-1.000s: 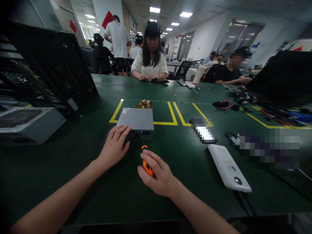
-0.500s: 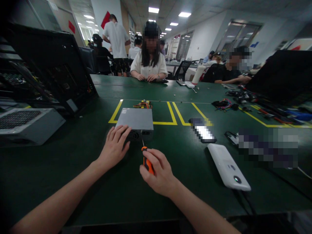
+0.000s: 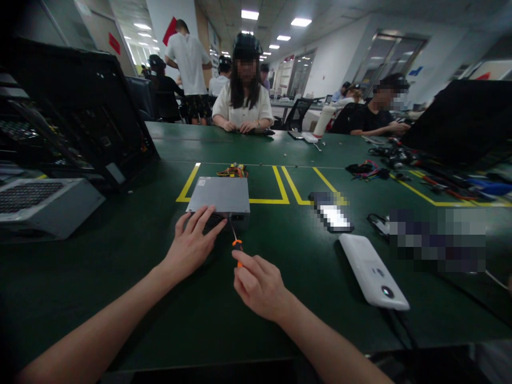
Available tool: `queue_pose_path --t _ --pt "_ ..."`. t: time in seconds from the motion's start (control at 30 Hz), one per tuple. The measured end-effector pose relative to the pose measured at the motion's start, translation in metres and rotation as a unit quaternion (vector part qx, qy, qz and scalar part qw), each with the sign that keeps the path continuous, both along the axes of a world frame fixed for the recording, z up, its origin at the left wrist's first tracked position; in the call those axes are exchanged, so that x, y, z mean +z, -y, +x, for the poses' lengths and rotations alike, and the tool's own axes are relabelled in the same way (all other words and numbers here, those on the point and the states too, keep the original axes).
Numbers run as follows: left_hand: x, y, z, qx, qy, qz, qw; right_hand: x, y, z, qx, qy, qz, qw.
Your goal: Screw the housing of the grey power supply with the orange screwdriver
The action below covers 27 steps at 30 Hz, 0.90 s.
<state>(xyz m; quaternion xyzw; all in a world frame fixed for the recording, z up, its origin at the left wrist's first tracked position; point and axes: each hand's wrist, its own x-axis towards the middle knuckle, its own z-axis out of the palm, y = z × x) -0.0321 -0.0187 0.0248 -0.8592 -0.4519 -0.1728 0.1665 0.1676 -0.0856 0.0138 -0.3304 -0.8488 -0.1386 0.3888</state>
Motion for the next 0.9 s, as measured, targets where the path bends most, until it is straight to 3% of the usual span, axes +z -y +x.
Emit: queue_pose_path --t 0.47,0.67,0.9 --pt "-0.0051 -0.0007 0.0051 -0.009 0.026 0.013 1.000 0.0060 0.0040 -0.0050 -0.009 0.031 0.006 0.999" --pt "-0.0044 -0.0014 0.0058 -0.010 0.036 0.006 0.999 0.0032 0.0023 -0.0045 0.027 -0.022 -0.023 0.999" --pt "-0.0022 -0.0002 0.0058 -0.012 0.047 0.003 0.999 0.0089 0.0025 -0.0061 0.034 0.036 -0.025 0.998"
